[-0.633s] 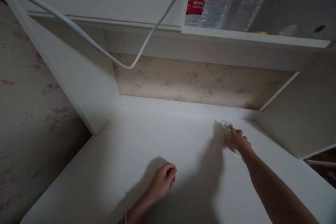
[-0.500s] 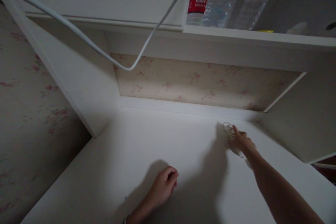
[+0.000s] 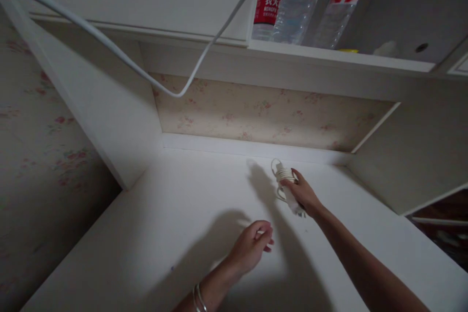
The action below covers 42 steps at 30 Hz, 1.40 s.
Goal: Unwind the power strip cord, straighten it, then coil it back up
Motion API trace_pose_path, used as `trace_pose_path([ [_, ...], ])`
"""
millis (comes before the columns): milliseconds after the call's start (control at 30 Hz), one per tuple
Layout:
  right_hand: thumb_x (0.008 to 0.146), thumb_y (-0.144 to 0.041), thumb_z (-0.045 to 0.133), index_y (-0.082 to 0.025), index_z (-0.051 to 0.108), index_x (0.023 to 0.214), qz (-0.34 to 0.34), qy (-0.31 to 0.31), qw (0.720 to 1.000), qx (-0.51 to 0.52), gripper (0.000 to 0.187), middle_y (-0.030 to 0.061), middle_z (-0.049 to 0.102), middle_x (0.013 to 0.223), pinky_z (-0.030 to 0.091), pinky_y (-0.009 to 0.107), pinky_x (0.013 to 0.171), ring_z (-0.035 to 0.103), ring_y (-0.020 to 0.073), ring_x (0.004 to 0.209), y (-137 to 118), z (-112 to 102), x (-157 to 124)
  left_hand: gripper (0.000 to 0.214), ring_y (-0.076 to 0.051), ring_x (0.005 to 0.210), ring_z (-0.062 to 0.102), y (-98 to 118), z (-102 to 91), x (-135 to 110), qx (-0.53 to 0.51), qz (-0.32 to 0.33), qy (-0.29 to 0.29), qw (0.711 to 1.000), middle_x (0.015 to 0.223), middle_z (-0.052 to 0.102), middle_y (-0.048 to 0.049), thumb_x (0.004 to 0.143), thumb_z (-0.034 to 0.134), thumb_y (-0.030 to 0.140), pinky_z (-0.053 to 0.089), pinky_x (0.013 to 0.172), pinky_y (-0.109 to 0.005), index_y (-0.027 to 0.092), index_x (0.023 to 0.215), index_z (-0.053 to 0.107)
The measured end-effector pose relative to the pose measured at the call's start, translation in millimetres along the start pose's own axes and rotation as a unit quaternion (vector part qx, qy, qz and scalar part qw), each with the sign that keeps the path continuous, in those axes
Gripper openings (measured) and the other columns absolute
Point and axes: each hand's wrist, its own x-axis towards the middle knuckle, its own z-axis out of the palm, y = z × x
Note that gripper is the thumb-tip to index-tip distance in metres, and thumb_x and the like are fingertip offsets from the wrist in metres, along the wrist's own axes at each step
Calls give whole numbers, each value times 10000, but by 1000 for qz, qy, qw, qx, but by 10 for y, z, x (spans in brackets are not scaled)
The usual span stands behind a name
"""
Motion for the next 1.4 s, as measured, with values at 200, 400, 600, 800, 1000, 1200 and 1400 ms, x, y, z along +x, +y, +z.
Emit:
trace_pose_path([
  [200, 765, -441, 609, -171, 226, 1483, 10, -101, 955, 278, 858, 83, 691, 1014, 505, 264, 590, 656, 172, 679, -583, 513, -680, 574, -237, 1156, 538, 268, -9, 9, -100, -3, 42, 994, 1333, 511, -138, 824, 599, 392, 453, 917, -343, 180, 1331, 435],
  [400, 764, -479, 630, -190, 322, 1452, -18, -153, 927, 343, 807, 62, 652, 1148, 519, 284, 739, 652, 186, 871, -863, 844, -1141, 679, -270, 1182, 517, 389, -214, -222, -160, 62, 60, 983, 1403, 441, -139, 795, 665, 361, 494, 809, -321, 264, 1386, 345],
  [600, 914, -495, 438, -280, 513, 1328, -213, -112, 970, 43, 473, 60, 669, 1105, 499, 306, 760, 648, 193, 871, -960, 750, -1271, 578, -208, 945, 592, 349, -410, -398, -221, 68, 77, 970, 1154, 593, -98, 728, 624, 194, 498, 690, -296, 230, 1274, 436],
  [800, 940, -288, 460, -278, 506, 1287, -507, -93, 797, -316, 351, 85, 609, 1170, 506, 281, 704, 628, 196, 912, -1147, 467, -1208, 450, -156, 694, 602, 282, -454, -423, -222, 42, 149, 963, 894, 596, -26, 655, 549, 166, 449, 536, -254, 193, 1099, 484],
  [1000, 916, -129, 408, -174, 487, 1228, -507, -125, 731, -439, 325, 123, 635, 1018, 492, 290, 582, 661, 218, 756, -1311, 489, -1140, 363, -140, 562, 579, 293, -428, -428, -175, 2, 158, 972, 727, 575, -2, 736, 537, 280, 333, 417, -215, 173, 1080, 495],
  [1200, 931, -171, 369, -151, 530, 1108, -353, -93, 886, -285, 240, 110, 657, 967, 488, 279, 696, 675, 193, 776, -1191, 646, -859, 280, -134, 546, 579, 291, -443, -420, -239, -28, 159, 958, 756, 589, -31, 788, 539, 366, 331, 415, -220, 132, 942, 535],
  [1400, 895, -332, 449, -185, 468, 1102, -68, -80, 974, 199, 254, 17, 610, 847, 535, 262, 589, 637, 111, 529, -811, 774, -682, 330, -122, 570, 588, 329, -576, -425, -324, -42, 148, 934, 922, 651, -102, 788, 564, 309, 370, 457, -217, 93, 1037, 573],
])
